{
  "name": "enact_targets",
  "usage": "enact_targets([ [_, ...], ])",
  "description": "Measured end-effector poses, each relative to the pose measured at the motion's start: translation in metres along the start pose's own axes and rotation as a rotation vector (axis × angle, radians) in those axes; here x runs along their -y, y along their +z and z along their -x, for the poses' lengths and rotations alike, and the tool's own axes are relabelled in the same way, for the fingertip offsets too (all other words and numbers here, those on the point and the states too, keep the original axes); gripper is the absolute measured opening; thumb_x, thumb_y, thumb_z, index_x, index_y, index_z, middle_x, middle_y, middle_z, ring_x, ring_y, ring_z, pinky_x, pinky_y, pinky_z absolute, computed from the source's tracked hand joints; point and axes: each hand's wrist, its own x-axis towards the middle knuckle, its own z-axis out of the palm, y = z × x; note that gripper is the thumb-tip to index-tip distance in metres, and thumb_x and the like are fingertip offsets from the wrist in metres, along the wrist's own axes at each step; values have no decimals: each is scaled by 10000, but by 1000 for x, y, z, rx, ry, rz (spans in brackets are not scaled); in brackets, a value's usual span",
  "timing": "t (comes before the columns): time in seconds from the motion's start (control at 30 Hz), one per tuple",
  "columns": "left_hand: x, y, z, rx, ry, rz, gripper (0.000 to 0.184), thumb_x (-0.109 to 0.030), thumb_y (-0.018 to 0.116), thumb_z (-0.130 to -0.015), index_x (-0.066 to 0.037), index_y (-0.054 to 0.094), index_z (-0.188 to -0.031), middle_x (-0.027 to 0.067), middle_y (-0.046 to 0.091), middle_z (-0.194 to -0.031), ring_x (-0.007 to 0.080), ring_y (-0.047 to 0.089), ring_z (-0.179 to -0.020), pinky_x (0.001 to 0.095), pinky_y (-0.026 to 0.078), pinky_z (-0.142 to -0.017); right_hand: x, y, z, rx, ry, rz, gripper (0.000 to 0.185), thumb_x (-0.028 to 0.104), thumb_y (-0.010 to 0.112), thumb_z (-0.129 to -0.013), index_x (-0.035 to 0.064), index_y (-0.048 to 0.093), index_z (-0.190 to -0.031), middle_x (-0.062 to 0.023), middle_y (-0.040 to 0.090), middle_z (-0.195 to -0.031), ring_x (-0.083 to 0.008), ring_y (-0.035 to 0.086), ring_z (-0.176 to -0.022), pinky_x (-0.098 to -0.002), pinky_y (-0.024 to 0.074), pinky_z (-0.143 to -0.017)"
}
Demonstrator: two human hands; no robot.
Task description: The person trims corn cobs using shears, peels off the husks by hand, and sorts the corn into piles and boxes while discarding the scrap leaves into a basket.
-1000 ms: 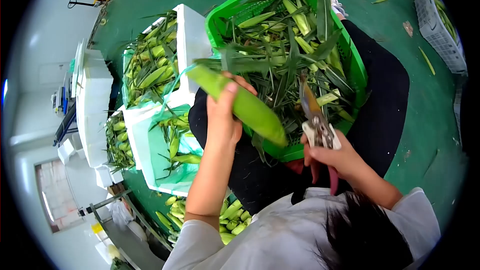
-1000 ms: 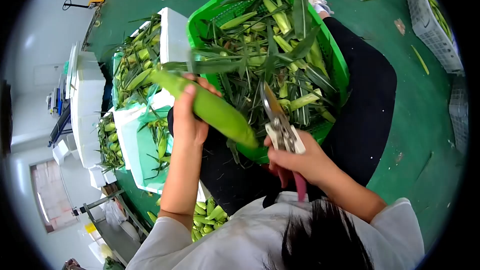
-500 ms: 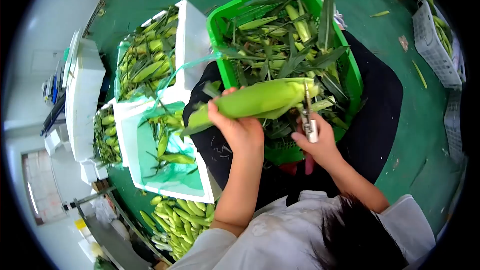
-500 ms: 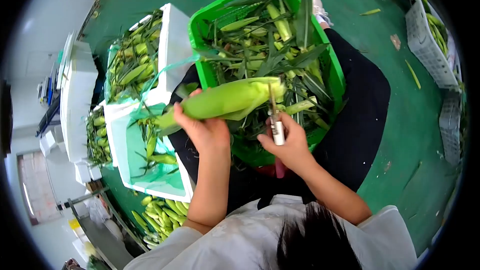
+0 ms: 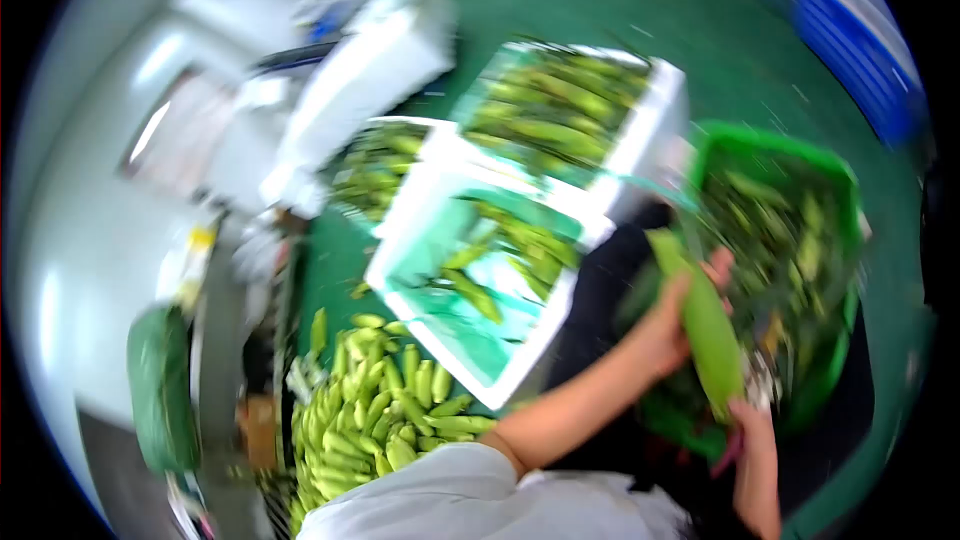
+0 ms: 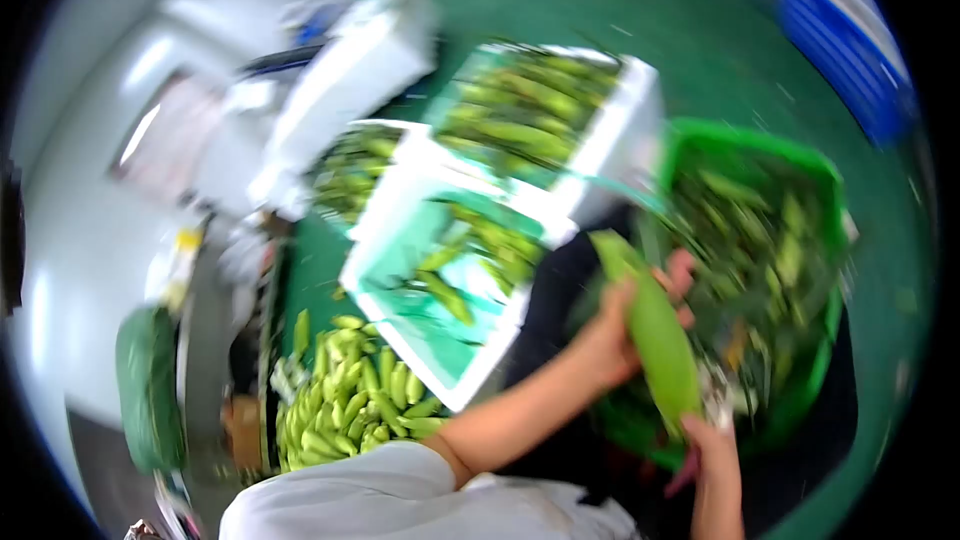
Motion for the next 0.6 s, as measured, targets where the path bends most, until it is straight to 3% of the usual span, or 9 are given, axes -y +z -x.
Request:
enact_targets([
  [0.03,-2,-2,6,94,97,-127,520,-578,635,-847,-145,565,-1127,9,529,-1335,160,562,-1073,355,491,-887,-4,-4,-3,118,-40,-82,866,65,683,-709,50,286,-1478,-189,540,-1336,-349,564,-1165,-478,509,-917],
  [0.07,-8,-5,11,143,62,-125,534,-611,598,-855,-153,566,-1130,3,550,-1224,153,565,-1039,346,499,-850,-9,-14,-15,248,12,-13,663,186,671,-719,19,489,-1334,-137,650,-1097,-253,650,-910,-348,543,-761],
  [0.17,-7,-28,20,336,-113,-53,570,-616,493,-901,-134,549,-1201,-15,543,-1102,134,529,-1020,290,443,-884,13,-1,-23,89,-43,313,546,247,641,-813,19,519,-1293,-169,643,-1114,-288,633,-976,-391,517,-827],
  [0.27,-20,-36,34,156,89,-177,704,-556,494,-907,-82,385,-1416,-21,511,-1166,130,472,-1055,278,365,-963,33,-4,-23,-72,-227,603,455,307,610,-907,18,548,-1253,-201,635,-1132,-322,617,-1043,-433,492,-894],
  [0.37,-39,-34,47,110,325,-411,813,-510,521,-902,-75,249,-1533,-15,478,-1270,122,436,-1112,279,322,-1011,29,-41,-54,-37,-912,617,411,321,602,-938,0,580,-1194,-209,635,-1099,-331,609,-1047,-430,501,-893],
  [0.43,-32,-27,50,-47,627,-808,830,-305,678,-856,-74,247,-1527,41,445,-1371,143,395,-1248,349,287,-1100,45,-67,-51,-270,-880,1131,308,286,593,-959,18,612,-1110,-151,648,-966,-246,607,-826,-344,522,-795],
  [0.53,-19,-16,57,-86,460,-1053,423,-156,728,-833,-34,560,-1201,38,623,-1071,151,600,-999,324,486,-914,65,84,48,-183,-177,379,234,136,682,-833,11,583,-1004,-53,594,-679,-131,567,-489,-255,460,-389],
  [0.57,-18,2,65,-57,404,-1134,428,-162,754,-809,-29,562,-1168,39,625,-1046,141,594,-971,321,484,-889,56,79,41,-115,-190,347,214,149,678,-834,14,595,-977,-25,559,-623,-145,512,-393,-271,381,-291],
  [0.6,-14,3,63,44,413,-1201,431,-172,760,-801,-27,565,-1156,43,623,-1037,143,594,-958,315,482,-878,58,86,47,-6,-200,323,184,123,667,-846,21,594,-981,-39,599,-672,-132,545,-450,-257,429,-356],
])
